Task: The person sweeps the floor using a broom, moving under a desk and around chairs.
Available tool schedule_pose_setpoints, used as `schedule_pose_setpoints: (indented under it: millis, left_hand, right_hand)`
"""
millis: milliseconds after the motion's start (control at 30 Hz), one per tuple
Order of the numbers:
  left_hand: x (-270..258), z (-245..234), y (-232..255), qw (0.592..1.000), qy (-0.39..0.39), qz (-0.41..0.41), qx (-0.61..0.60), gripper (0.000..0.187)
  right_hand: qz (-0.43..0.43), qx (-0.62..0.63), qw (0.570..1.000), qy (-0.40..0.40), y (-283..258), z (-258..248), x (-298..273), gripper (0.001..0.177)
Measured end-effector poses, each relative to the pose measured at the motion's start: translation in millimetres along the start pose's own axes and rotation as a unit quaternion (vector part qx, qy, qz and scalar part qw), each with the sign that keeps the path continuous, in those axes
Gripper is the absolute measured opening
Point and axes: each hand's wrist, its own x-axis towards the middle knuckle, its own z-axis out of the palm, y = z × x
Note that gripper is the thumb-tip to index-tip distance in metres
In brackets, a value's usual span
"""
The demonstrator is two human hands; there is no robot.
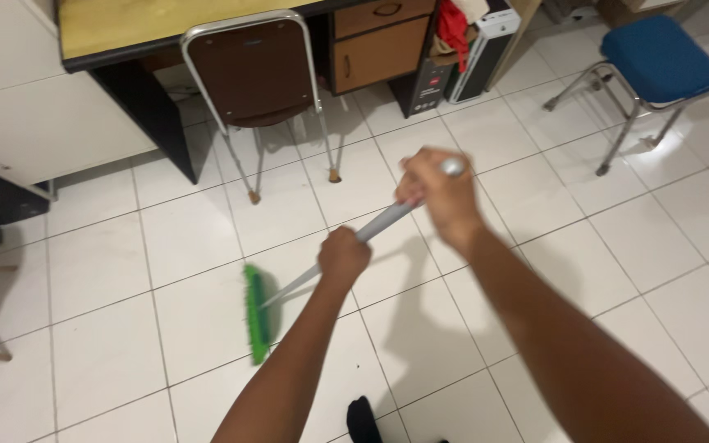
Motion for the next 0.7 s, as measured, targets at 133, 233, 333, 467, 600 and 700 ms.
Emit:
schedule_pose_setpoints:
  millis: [133,233,333,467,600,700]
  left_hand:
    - [-10,13,94,0.995,-0.036,0.062,-0.064,0.022]
    - [-23,31,147,0.987,-0.050,0.100,-0.119,0.023]
    - [-29,55,177,0.969,-0.092,0.129,-0.188,0.027]
    - [-31,78,205,0.951,-0.140,0.120,-0.248,0.031]
    - [-40,71,228,0.961,-0.111,0.146,-0.208,0.031]
    - [-40,47,248,0.966,-0.135,0.143,-0.169,0.030]
  right_hand:
    - [-0.054,-0.044,0.997,0.013,-81,-29,-2,0.028]
    - [-0.093,-0.133,0.987,0.005,-114,-45,-9,0.032]
    - [-0.113,-0.161,0.980,-0.010,-118,-57,-16,0.032]
    - [-0.125,-0.315,0.941,0.004,-115,-73,-19,0.034]
    - [-0.119,-0.321,0.939,-0.014,-138,-90,-15,0.036]
    - [-0.112,-0.152,0.981,-0.046,-162,-103,-9,0.039]
